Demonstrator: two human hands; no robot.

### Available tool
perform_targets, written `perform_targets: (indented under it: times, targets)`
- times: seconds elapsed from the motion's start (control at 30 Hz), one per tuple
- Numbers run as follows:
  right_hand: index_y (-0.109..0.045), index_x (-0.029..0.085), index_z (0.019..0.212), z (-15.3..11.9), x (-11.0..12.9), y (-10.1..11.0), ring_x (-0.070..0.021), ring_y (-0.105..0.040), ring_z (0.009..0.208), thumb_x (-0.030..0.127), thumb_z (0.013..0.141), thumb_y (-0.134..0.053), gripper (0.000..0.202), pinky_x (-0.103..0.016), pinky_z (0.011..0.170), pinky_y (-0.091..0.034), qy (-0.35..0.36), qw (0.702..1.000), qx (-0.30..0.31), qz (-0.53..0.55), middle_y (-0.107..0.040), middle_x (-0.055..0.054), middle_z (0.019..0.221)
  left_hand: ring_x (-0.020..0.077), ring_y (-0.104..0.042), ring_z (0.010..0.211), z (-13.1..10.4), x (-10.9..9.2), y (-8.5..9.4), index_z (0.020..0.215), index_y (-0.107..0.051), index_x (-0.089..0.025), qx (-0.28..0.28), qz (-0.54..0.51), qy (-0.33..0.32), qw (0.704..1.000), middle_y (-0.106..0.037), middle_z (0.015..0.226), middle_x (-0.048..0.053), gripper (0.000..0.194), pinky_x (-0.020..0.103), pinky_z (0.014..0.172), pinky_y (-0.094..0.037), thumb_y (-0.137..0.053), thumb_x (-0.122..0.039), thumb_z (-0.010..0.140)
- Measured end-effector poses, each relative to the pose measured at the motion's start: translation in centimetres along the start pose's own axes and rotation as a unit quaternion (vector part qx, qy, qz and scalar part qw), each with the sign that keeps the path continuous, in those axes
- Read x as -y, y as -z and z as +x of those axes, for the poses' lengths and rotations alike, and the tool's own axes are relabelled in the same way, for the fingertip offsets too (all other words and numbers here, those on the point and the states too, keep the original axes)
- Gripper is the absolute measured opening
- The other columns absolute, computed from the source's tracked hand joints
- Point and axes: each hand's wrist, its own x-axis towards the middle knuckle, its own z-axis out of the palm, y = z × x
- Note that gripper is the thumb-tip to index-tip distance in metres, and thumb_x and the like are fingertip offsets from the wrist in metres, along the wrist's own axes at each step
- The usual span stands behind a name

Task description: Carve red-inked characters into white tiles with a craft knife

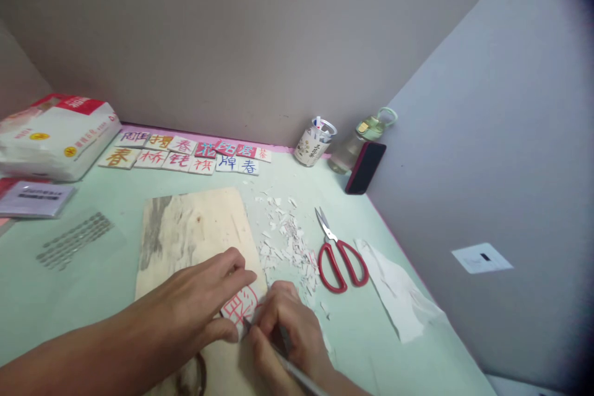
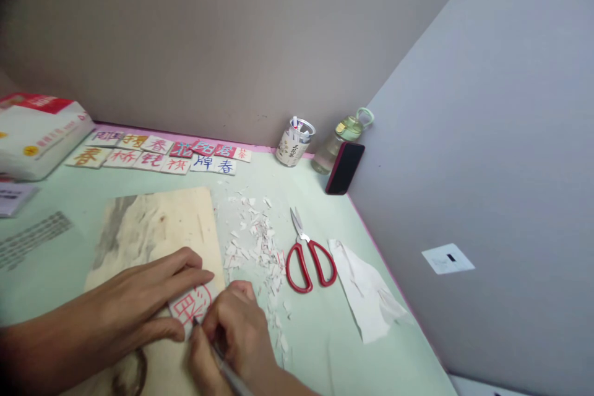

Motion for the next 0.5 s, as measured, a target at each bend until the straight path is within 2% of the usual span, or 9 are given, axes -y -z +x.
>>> perform_targets:
  times: [0.1, 0.23, 0.37, 0.5]
  targets:
    - [-0.043, 0.026, 0.091, -0.3, -0.2, -0.7, -0.0126, -0.052, 0.058, 0.007, 0.092, -0.057, 0.024, -0.033, 0.072, -0.047, 0.034, 0.999, -0.004, 0.01, -0.056, 0.008, 0.069, 0.0219, -0.074, 0.115, -0.3, -0.1, 0.5, 0.144, -0.064, -0.034, -0.011, 0.013, -0.011, 1.0, -0.068, 0.129, 0.001, 0.068, 0.03, 0.097, -0.058, -0.068, 0.001, 0.085]
    - [-0.043, 0.026, 0.091, 0.1, 0.1, -0.4, -0.013, -0.055, 0.06, 0.005, 0.09, -0.058, 0.026, -0.033, 0.073, -0.047, 0.015, 0.999, -0.015, 0.025, -0.058, 0.007, 0.071, 0.0231, -0.072, 0.133, -0.6, -0.8, 2.3, 0.155, -0.057, -0.036, 0.013, 0.02, -0.037, 0.999, -0.068, 0.148, 0.003, 0.085, 0.028, 0.11, -0.06, -0.065, 0.004, 0.08]
    - [-0.041, 0.026, 0.089, 0.6, 0.5, 0.7, -0.0127, -0.053, 0.061, 0.004, 0.091, -0.056, 0.027, -0.032, 0.072, -0.046, -0.002, 1.0, -0.029, 0.005, -0.053, 0.008, 0.07, 0.0225, -0.076, 0.124, -0.4, -1.5, 3.4, 0.15, -0.059, -0.035, 0.024, 0.026, -0.029, 0.999, -0.071, 0.145, 0.002, 0.076, 0.028, 0.102, -0.064, -0.063, 0.001, 0.083]
    - [-0.042, 0.026, 0.089, 0.6, 0.2, 1.5, -0.0137, -0.052, 0.064, 0.005, 0.098, -0.049, 0.024, -0.033, 0.076, -0.046, -0.036, 0.999, -0.01, -0.007, -0.053, 0.007, 0.073, 0.0225, -0.077, 0.12, -0.2, -1.7, 3.3, 0.147, -0.062, -0.033, 0.013, 0.028, -0.033, 0.999, -0.072, 0.142, 0.004, 0.068, 0.028, 0.099, -0.064, -0.062, 0.0, 0.087]
